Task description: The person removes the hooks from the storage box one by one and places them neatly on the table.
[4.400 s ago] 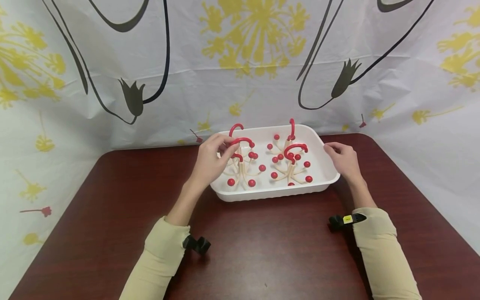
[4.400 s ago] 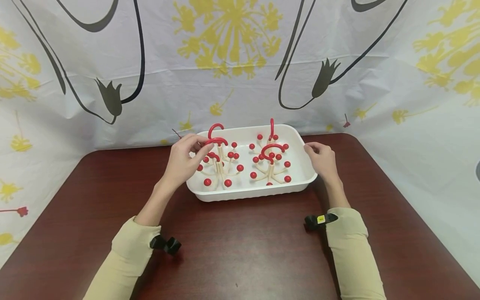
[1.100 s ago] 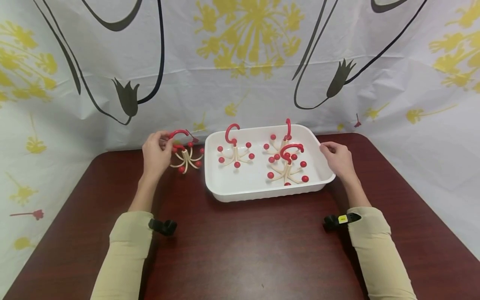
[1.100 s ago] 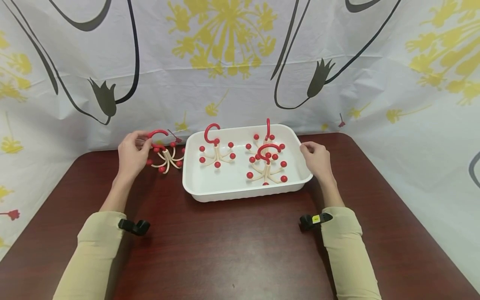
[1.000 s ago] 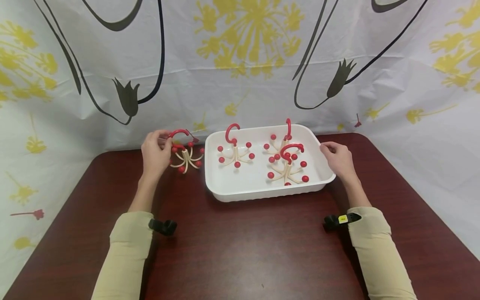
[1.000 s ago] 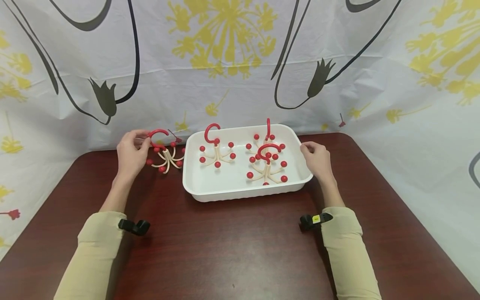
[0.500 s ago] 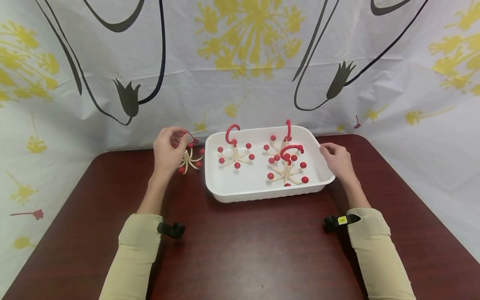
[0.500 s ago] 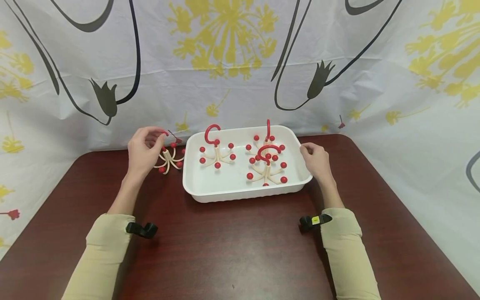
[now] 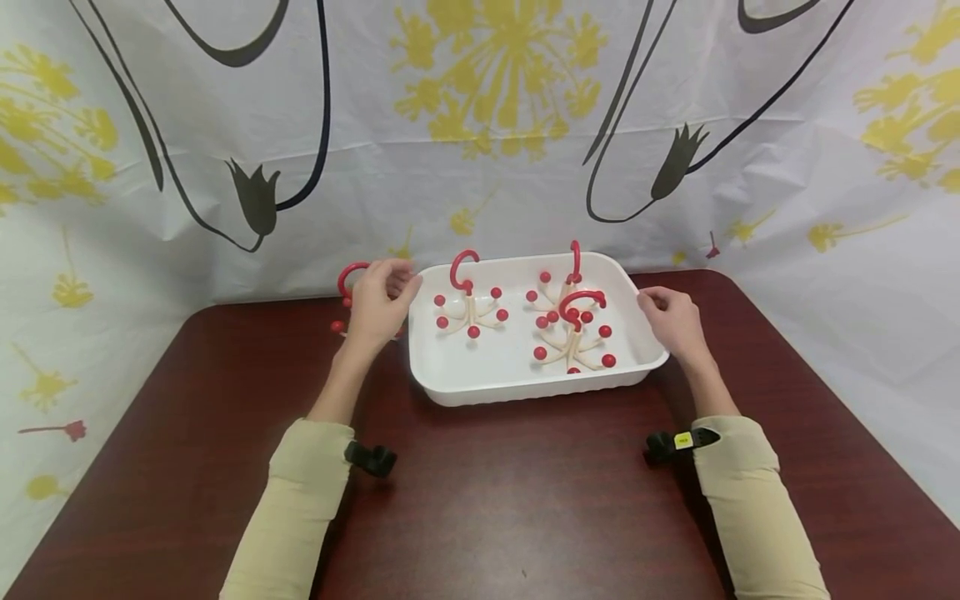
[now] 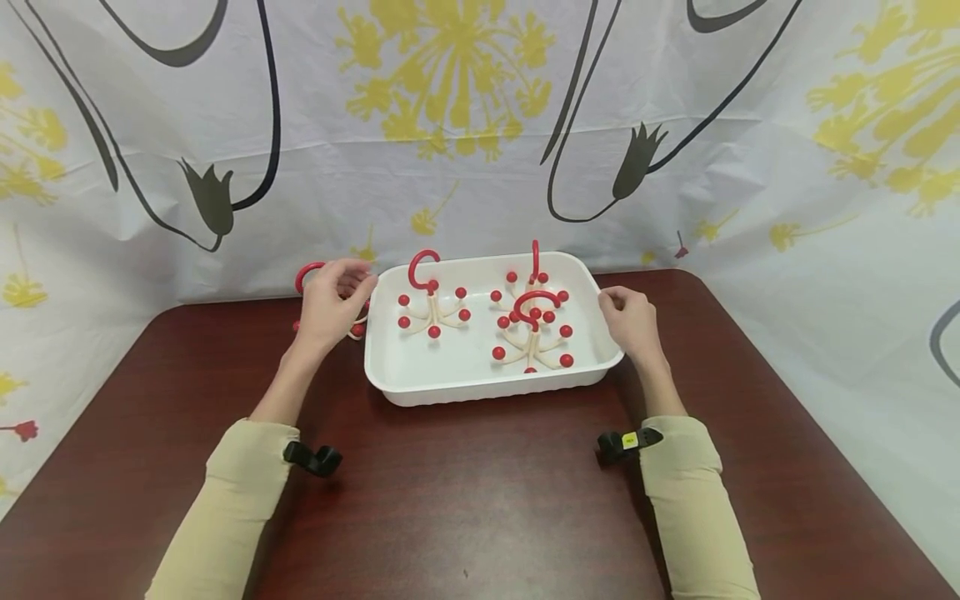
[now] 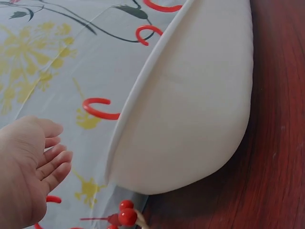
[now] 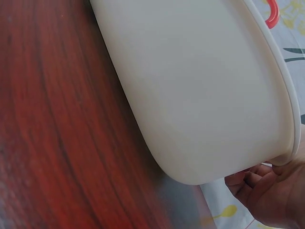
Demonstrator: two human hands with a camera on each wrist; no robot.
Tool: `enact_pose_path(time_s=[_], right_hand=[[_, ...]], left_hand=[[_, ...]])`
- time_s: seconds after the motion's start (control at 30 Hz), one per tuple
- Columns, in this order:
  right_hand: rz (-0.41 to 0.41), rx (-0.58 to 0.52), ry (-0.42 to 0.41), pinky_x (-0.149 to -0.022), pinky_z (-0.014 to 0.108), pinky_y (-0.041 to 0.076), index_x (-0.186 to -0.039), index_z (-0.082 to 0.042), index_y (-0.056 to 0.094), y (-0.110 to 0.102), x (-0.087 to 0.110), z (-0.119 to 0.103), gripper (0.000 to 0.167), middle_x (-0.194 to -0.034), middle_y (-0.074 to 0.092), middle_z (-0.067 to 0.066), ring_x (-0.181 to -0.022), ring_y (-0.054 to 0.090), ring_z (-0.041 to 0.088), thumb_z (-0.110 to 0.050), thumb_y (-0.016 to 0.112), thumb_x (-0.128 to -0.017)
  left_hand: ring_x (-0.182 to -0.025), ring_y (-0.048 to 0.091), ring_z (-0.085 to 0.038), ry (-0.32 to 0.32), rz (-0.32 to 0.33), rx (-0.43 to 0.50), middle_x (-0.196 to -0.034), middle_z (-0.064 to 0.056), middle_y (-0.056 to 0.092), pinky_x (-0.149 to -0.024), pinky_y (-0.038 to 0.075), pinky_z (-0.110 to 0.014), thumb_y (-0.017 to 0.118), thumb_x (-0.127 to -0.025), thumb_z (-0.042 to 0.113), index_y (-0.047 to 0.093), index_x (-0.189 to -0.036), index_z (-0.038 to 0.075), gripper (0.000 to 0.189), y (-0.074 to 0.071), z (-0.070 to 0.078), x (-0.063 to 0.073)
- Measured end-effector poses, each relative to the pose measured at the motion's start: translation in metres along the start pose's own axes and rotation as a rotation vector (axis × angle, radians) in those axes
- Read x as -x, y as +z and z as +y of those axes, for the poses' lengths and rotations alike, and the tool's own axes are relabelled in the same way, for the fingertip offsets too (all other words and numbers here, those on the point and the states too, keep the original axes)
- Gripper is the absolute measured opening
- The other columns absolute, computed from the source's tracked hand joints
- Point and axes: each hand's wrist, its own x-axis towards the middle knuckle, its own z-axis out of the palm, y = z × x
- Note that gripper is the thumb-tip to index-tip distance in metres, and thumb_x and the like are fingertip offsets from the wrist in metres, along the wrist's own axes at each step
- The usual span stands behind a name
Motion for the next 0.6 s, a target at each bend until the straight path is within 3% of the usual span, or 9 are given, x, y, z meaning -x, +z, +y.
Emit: enact_pose_path(time_s=[0.33, 0.6], right_hand=[[0.023, 0.02, -0.02, -0.069, 0.025, 0.044, -0.119, 0.005, 0.069, 0.001, 0.0, 0.0, 0.042, -0.103, 0.069, 0.023, -0.087, 0.057, 0.024, -0.03, 0.051, -0.103], [0.008, -0.004, -0.005, -0.068, 0.021, 0.044, -0.12, 0.004, 0.068, 0.001, -0.001, 0.001, 0.042, -0.104, 0.069, 0.023, -0.084, 0.057, 0.019, -0.032, 0.052, -0.103]], left_hand=[[-0.089, 0.062, -0.029, -0.024, -0.077, -0.011, -0.099, -0.017, 0.065, -0.082, 0.054, -0.038, 0.07, -0.096, 0.012, 0.068, -0.114, -0.003, 0.023, 0.021, 0.005, -0.006], [-0.092, 0.063, -0.03, -0.057, -0.126, 0.034, -0.102, -0.019, 0.066, -0.084, 0.054, -0.038, 0.069, -0.096, 0.01, 0.066, -0.118, -0.006, 0.027, 0.036, 0.011, -0.014]])
